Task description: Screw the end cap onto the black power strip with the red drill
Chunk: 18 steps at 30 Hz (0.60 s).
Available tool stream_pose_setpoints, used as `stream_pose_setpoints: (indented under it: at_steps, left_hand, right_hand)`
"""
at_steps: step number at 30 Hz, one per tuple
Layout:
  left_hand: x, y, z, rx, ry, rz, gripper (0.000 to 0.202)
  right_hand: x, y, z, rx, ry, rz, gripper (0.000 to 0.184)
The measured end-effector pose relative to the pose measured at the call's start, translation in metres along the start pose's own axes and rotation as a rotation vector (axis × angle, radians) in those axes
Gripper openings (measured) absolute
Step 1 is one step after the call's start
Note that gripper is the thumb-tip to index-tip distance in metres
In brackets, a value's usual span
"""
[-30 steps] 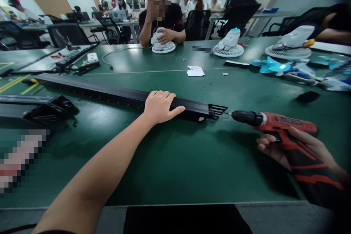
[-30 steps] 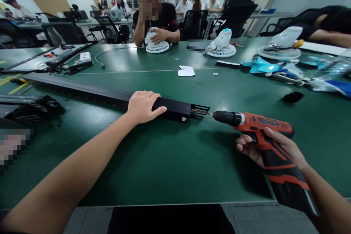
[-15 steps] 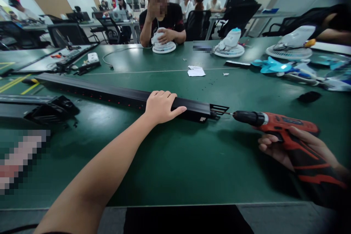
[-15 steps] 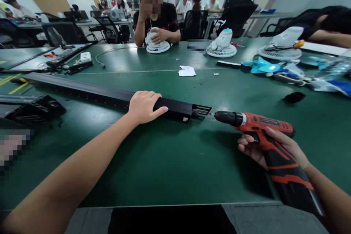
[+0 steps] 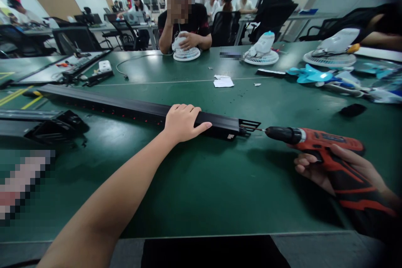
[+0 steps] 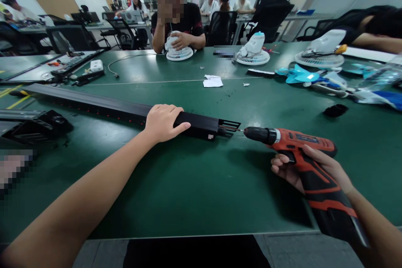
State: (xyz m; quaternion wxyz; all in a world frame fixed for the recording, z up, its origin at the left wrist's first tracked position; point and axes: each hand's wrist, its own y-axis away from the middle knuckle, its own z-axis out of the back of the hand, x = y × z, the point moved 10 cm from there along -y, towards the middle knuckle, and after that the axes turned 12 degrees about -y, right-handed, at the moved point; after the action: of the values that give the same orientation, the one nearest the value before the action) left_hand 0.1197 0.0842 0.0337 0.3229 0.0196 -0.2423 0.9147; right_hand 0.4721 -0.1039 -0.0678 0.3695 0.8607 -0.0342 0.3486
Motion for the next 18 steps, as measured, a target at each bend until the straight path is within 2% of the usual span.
stream_pose_setpoints:
  at_steps: [6,18]
  left_hand:
    - [0.0007,0.0002,0.0000,-0.009,0.000,-0.001,0.071]
    - [0.0005,0.0004,0.0000,0.007,0.000,0.001,0.073]
  right_hand:
    - [0.0005,-0.0005,0.0013,0.013,0.016,-0.011,0.037]
    - [-0.0001,0.0017,0.0015,0.001,-0.007,-0.006,0.039]
